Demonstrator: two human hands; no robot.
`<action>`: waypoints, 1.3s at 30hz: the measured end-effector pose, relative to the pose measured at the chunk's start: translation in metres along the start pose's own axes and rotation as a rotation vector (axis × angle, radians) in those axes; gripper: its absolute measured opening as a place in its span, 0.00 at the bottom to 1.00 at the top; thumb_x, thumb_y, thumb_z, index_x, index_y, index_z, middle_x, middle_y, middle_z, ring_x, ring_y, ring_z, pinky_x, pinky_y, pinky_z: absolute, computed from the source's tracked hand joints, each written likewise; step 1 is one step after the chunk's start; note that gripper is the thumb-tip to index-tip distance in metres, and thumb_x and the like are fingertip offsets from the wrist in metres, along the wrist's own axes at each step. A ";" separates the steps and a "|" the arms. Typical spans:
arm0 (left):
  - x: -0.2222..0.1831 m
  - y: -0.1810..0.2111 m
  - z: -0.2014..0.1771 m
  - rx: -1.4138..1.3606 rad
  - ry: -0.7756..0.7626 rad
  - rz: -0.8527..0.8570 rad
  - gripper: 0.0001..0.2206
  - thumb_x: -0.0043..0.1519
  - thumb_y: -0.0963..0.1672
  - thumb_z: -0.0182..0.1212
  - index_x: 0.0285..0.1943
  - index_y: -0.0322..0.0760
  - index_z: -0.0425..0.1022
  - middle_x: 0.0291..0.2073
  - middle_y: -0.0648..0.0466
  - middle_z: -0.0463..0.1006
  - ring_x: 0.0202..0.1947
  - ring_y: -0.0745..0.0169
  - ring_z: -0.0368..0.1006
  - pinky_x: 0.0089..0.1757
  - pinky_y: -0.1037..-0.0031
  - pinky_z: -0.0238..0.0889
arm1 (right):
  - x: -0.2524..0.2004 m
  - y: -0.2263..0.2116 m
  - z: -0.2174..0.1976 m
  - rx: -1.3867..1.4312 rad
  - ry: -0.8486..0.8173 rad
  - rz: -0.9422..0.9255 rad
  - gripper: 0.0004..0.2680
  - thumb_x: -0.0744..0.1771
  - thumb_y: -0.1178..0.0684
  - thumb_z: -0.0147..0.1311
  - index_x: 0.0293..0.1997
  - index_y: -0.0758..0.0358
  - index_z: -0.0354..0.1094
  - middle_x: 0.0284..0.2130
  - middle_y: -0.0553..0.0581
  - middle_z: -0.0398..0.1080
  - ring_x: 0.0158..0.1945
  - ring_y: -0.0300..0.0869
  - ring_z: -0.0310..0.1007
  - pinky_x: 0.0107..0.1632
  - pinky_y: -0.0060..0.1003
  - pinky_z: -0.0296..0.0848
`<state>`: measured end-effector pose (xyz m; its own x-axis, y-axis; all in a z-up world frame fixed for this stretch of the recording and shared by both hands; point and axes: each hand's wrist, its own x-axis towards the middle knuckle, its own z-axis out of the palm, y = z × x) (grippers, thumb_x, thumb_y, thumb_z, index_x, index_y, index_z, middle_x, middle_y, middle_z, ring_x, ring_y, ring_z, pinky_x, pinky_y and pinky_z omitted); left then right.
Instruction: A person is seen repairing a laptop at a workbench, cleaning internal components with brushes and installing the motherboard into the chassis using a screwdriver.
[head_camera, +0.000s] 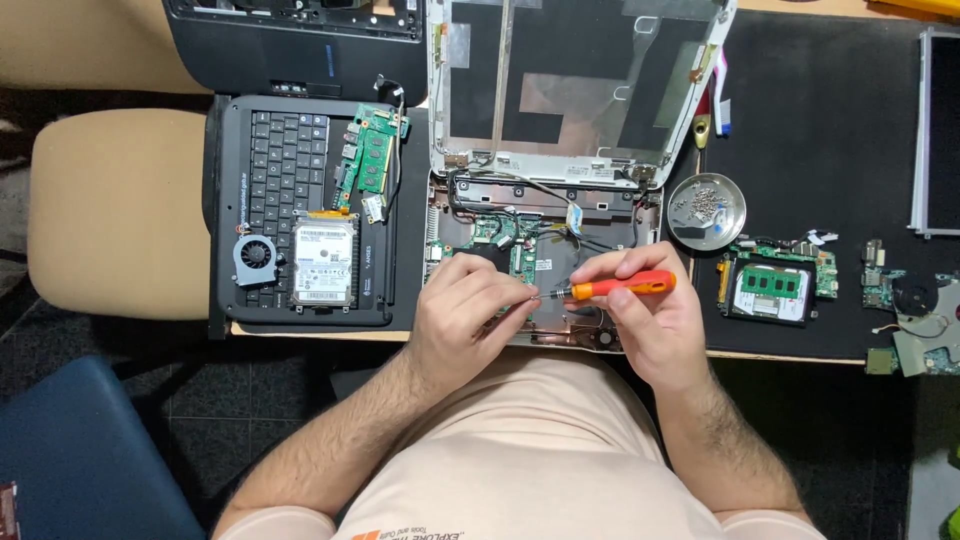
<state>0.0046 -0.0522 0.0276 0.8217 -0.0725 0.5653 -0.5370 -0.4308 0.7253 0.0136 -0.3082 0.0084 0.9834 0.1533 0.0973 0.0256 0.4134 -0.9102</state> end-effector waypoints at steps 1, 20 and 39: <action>0.001 0.000 0.000 0.001 0.001 0.000 0.03 0.72 0.42 0.81 0.50 0.50 0.93 0.41 0.62 0.92 0.44 0.55 0.83 0.49 0.62 0.77 | 0.000 0.000 0.000 0.000 -0.001 0.000 0.11 0.76 0.54 0.60 0.59 0.65 0.59 0.53 0.85 0.80 0.55 0.63 0.91 0.59 0.52 0.95; 0.002 0.003 0.000 0.066 -0.072 0.001 0.03 0.72 0.42 0.79 0.51 0.48 0.92 0.39 0.58 0.90 0.43 0.52 0.84 0.47 0.60 0.79 | -0.001 -0.003 0.012 -0.319 0.017 -0.242 0.15 0.77 0.57 0.61 0.65 0.64 0.52 0.47 0.79 0.82 0.48 0.57 0.89 0.54 0.47 0.92; -0.002 0.003 -0.002 0.074 -0.104 0.011 0.02 0.72 0.44 0.79 0.48 0.48 0.91 0.38 0.58 0.88 0.42 0.53 0.84 0.46 0.61 0.78 | -0.002 -0.014 0.036 -0.670 -0.057 -0.567 0.18 0.76 0.63 0.62 0.69 0.67 0.51 0.46 0.71 0.85 0.48 0.62 0.90 0.54 0.51 0.89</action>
<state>0.0010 -0.0515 0.0301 0.8334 -0.1684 0.5264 -0.5334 -0.4942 0.6865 0.0044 -0.2820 0.0352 0.7806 0.1365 0.6100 0.6251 -0.1704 -0.7617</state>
